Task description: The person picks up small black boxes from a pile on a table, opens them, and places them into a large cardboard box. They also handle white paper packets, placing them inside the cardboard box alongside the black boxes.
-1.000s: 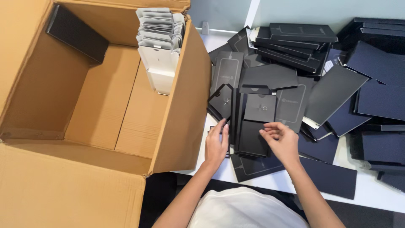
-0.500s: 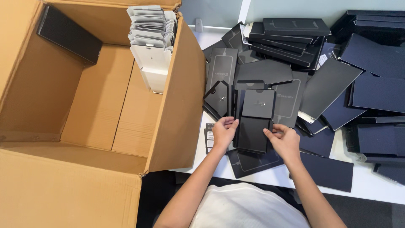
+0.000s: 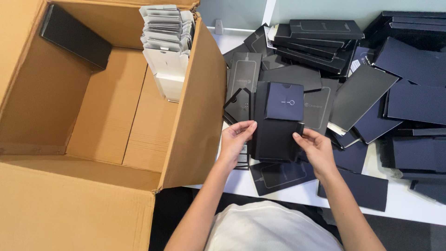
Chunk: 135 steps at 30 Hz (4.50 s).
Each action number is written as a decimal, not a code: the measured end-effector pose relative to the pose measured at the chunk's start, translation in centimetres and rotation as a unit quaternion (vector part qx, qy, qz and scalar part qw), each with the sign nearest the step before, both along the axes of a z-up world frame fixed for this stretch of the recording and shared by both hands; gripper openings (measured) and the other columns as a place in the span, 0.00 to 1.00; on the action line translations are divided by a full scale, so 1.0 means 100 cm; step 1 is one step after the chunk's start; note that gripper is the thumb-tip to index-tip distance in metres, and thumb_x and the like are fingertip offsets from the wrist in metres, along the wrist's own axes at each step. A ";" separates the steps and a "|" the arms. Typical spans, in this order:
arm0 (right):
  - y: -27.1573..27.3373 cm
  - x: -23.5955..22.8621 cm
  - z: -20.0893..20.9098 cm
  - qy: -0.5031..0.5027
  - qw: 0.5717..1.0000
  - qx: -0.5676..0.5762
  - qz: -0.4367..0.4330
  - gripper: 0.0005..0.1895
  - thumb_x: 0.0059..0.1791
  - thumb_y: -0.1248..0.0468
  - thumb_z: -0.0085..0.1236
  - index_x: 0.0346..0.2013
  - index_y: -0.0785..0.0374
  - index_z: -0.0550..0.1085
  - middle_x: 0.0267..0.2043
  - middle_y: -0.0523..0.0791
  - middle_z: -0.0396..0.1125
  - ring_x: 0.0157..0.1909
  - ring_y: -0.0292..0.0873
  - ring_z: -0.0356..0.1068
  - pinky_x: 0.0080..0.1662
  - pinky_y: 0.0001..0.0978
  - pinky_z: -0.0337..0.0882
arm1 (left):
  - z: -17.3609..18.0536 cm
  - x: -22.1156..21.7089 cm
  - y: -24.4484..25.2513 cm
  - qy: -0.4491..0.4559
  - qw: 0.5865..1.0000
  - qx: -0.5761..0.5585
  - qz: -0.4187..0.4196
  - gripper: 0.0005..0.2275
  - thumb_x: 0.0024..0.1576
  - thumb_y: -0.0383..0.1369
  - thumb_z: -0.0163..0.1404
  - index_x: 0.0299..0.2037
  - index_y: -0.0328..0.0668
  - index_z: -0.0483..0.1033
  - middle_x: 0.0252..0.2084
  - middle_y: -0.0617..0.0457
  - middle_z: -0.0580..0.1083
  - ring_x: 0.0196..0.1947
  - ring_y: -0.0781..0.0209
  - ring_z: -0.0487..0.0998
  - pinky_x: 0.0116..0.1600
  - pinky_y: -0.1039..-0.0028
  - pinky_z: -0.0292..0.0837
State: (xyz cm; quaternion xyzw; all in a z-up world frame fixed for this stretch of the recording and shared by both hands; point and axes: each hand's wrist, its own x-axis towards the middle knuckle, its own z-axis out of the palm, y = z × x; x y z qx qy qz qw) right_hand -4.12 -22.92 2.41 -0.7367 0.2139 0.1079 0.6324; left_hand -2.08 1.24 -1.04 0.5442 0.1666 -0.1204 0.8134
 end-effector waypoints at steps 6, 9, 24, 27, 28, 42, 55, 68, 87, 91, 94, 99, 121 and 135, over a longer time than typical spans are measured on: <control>0.023 0.015 0.020 -0.077 0.995 0.065 0.027 0.16 0.51 0.66 0.60 0.52 0.68 0.76 0.46 0.43 0.75 0.49 0.34 0.74 0.53 0.25 0.71 | 0.056 -0.003 0.022 -0.044 0.993 -0.090 -0.063 0.12 0.64 0.37 0.53 0.45 0.33 0.79 0.39 0.54 0.79 0.40 0.70 0.78 0.47 0.78 0.74; 0.042 0.030 0.033 -0.103 0.990 0.089 0.049 0.17 0.51 0.67 0.59 0.53 0.70 0.75 0.48 0.44 0.75 0.49 0.35 0.74 0.53 0.26 0.72 | 0.081 0.004 0.037 -0.081 0.989 -0.121 -0.015 0.18 0.67 0.42 0.43 0.49 0.31 0.76 0.40 0.50 0.80 0.41 0.64 0.81 0.49 0.73 0.77; 0.223 0.083 0.142 -0.121 0.917 0.153 0.347 0.22 0.54 0.61 0.54 0.61 0.69 0.74 0.54 0.45 0.75 0.52 0.33 0.73 0.56 0.25 0.71 | 0.122 0.024 0.187 -0.242 0.959 -0.058 0.133 0.23 0.69 0.40 0.44 0.67 0.28 0.62 0.63 0.39 0.72 0.60 0.52 0.76 0.61 0.65 0.75; 0.250 0.096 0.143 -0.076 0.894 0.262 0.355 0.22 0.54 0.62 0.54 0.62 0.69 0.73 0.54 0.43 0.75 0.53 0.32 0.72 0.56 0.25 0.71 | 0.152 0.031 0.196 -0.247 0.952 -0.168 0.070 0.26 0.65 0.44 0.44 0.68 0.33 0.62 0.66 0.41 0.70 0.65 0.56 0.74 0.66 0.71 0.73; 0.255 0.101 0.139 -0.073 0.887 0.268 0.368 0.22 0.55 0.61 0.54 0.62 0.69 0.73 0.50 0.44 0.75 0.50 0.33 0.72 0.53 0.25 0.72 | 0.158 0.035 0.197 -0.226 0.947 -0.221 0.060 0.27 0.62 0.46 0.44 0.68 0.38 0.61 0.67 0.44 0.70 0.66 0.59 0.73 0.67 0.74 0.72; 0.287 0.149 0.166 -0.108 0.915 0.262 0.287 0.34 0.56 0.42 0.33 0.58 0.66 0.73 0.53 0.46 0.75 0.56 0.38 0.74 0.57 0.31 0.73 | 0.154 0.088 0.282 -0.196 0.955 -0.050 0.216 0.15 0.58 0.38 0.59 0.50 0.37 0.77 0.48 0.53 0.79 0.47 0.66 0.79 0.55 0.70 0.76; 0.325 0.208 0.221 -0.344 0.863 -0.030 0.370 0.22 0.48 0.61 0.66 0.53 0.67 0.74 0.42 0.45 0.78 0.42 0.36 0.79 0.46 0.30 0.79 | 0.183 0.131 0.320 -0.214 0.958 0.155 0.113 0.13 0.59 0.38 0.59 0.46 0.36 0.80 0.38 0.57 0.81 0.36 0.73 0.78 0.42 0.78 0.73; 0.321 0.241 0.136 -0.340 0.826 -0.236 0.382 0.19 0.39 0.63 0.71 0.40 0.71 0.77 0.34 0.54 0.74 0.36 0.54 0.74 0.41 0.41 0.73 | 0.017 0.161 0.317 -0.138 0.981 0.135 -0.001 0.13 0.58 0.38 0.59 0.45 0.36 0.81 0.35 0.59 0.79 0.34 0.73 0.76 0.41 0.79 0.73; 0.309 0.245 0.096 -0.314 0.775 -0.407 0.366 0.13 0.39 0.65 0.69 0.35 0.65 0.77 0.38 0.56 0.72 0.42 0.60 0.73 0.45 0.49 0.73 | -0.010 0.111 0.211 -0.198 0.832 0.500 0.137 0.58 0.45 0.47 0.68 0.75 0.29 0.34 0.78 0.29 0.42 0.76 0.31 0.48 0.75 0.54 0.48; 0.313 0.240 0.098 -0.327 0.783 -0.396 0.350 0.15 0.39 0.64 0.69 0.36 0.66 0.76 0.38 0.55 0.72 0.42 0.60 0.73 0.44 0.50 0.73 | -0.021 0.116 0.213 -0.205 0.822 0.512 0.142 0.55 0.50 0.46 0.66 0.76 0.30 0.33 0.79 0.29 0.40 0.78 0.31 0.45 0.77 0.55 0.47; 0.309 0.237 0.103 -0.334 0.808 -0.348 0.340 0.16 0.40 0.63 0.69 0.37 0.67 0.75 0.36 0.53 0.72 0.39 0.57 0.74 0.42 0.48 0.73 | -0.023 0.114 0.210 -0.188 0.841 0.490 0.129 0.53 0.51 0.44 0.65 0.76 0.29 0.33 0.78 0.29 0.41 0.77 0.31 0.43 0.76 0.56 0.47; 0.304 0.232 0.100 -0.345 0.819 -0.321 0.327 0.08 0.44 0.65 0.65 0.32 0.67 0.76 0.33 0.51 0.72 0.36 0.51 0.75 0.41 0.43 0.74 | -0.026 0.113 0.206 -0.203 0.825 0.513 0.119 0.50 0.54 0.43 0.62 0.75 0.27 0.34 0.77 0.27 0.44 0.78 0.33 0.45 0.76 0.58 0.50; 0.302 0.233 0.085 -0.386 0.823 -0.296 0.295 0.03 0.44 0.72 0.60 0.32 0.68 0.77 0.31 0.52 0.74 0.35 0.50 0.77 0.41 0.39 0.76 | -0.064 0.114 0.204 -0.149 0.820 0.542 0.108 0.49 0.56 0.49 0.59 0.72 0.17 0.41 0.73 0.20 0.50 0.75 0.29 0.50 0.76 0.55 0.49; 0.302 0.231 0.082 -0.390 0.800 -0.335 0.311 0.03 0.44 0.72 0.62 0.32 0.69 0.78 0.32 0.54 0.73 0.36 0.55 0.76 0.42 0.42 0.75 | -0.053 0.123 0.209 -0.073 0.801 0.593 0.044 0.56 0.52 0.56 0.59 0.72 0.19 0.31 0.76 0.23 0.39 0.77 0.32 0.40 0.75 0.48 0.40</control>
